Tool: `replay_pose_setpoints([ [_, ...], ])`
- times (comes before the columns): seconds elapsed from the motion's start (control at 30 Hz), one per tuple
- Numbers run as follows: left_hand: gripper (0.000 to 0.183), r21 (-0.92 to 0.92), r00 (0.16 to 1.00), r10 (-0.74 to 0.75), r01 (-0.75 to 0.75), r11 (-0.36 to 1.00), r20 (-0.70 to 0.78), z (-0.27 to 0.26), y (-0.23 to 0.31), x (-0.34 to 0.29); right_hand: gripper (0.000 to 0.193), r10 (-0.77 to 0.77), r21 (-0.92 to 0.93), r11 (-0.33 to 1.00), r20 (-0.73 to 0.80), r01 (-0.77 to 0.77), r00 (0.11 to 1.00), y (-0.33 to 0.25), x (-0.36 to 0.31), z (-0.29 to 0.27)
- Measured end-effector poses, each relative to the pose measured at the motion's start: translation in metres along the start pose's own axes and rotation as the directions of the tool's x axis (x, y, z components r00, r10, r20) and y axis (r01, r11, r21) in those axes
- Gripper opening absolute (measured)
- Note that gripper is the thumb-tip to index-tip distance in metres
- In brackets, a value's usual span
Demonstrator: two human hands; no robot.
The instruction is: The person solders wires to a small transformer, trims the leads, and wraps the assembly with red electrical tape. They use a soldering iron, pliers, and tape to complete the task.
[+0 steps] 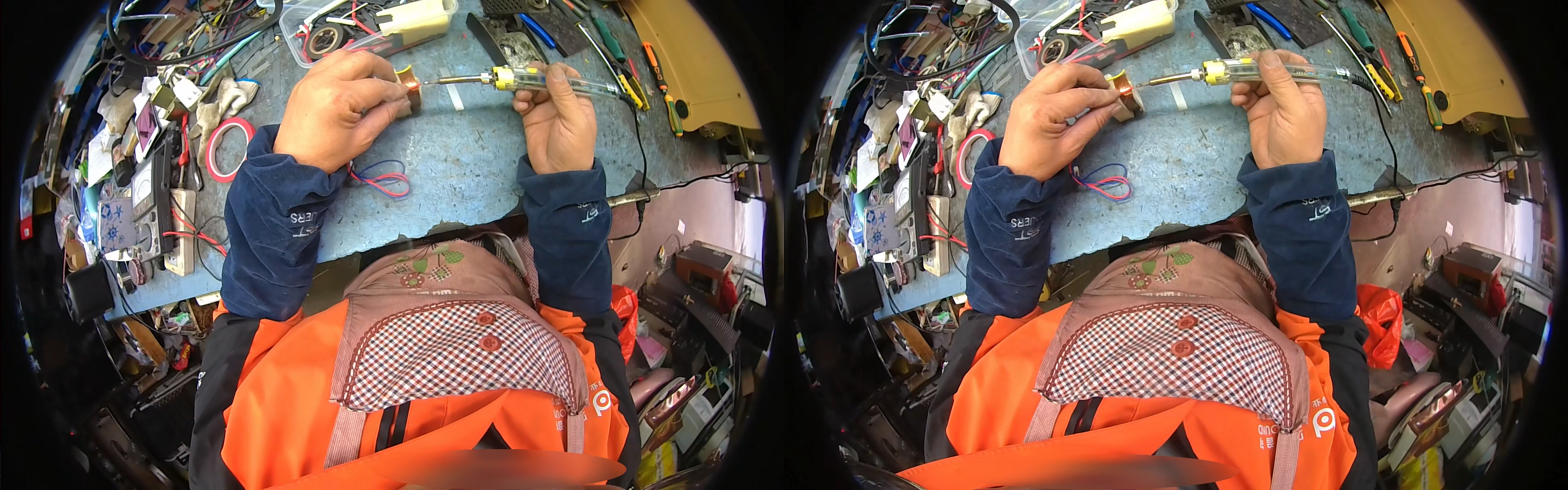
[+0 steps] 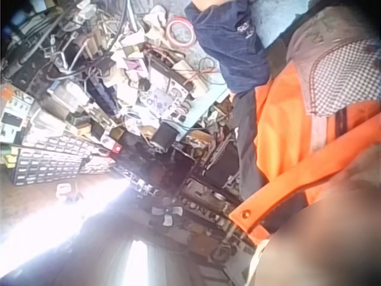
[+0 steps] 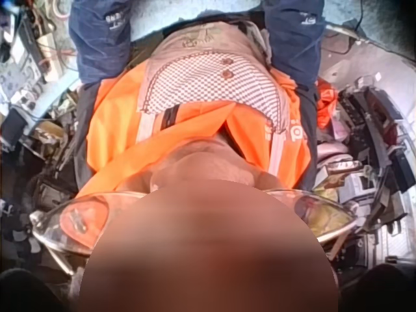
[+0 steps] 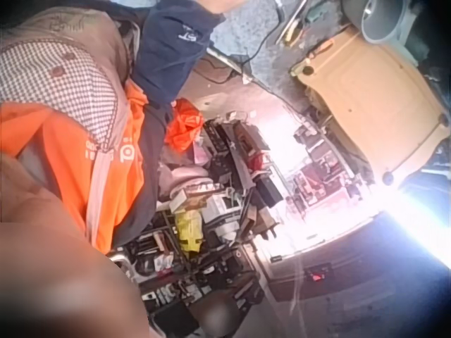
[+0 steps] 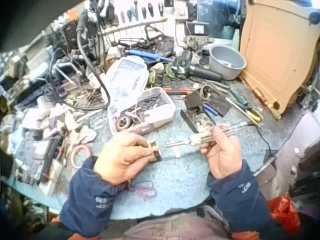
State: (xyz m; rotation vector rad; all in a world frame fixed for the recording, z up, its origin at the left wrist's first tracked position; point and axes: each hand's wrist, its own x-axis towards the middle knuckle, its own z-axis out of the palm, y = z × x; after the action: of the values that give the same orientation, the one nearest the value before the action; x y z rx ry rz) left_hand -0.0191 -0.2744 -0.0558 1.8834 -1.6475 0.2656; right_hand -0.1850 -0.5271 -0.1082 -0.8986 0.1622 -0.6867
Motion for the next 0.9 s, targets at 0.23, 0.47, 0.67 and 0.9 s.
replay_pose_setpoints([
  [0.23,0.019,0.028,1.000,-0.008,0.008,1.000,-0.002,-0.0002,0.0029,0.0010,0.022,-0.003,0.009,1.000,-0.009,0.003,1.000,-0.0006,-0.0006,0.0016],
  [0.47,0.018,0.011,1.000,-0.003,0.003,1.000,-0.021,-0.0003,0.0033,0.0023,0.022,-0.016,0.007,1.000,-0.013,0.017,1.000,0.0002,-0.0007,0.0001],
  [0.67,0.017,0.016,0.999,-0.013,0.014,1.000,-0.046,0.0020,0.0033,0.0027,0.018,-0.007,-0.057,0.998,0.013,0.007,1.000,-0.0004,-0.0019,-0.0061],
  [0.9,0.017,0.021,0.999,-0.010,0.011,1.000,-0.039,0.0022,0.0028,0.0022,0.018,-0.032,-0.045,0.998,0.011,0.032,0.999,-0.0005,-0.0021,-0.0041],
])
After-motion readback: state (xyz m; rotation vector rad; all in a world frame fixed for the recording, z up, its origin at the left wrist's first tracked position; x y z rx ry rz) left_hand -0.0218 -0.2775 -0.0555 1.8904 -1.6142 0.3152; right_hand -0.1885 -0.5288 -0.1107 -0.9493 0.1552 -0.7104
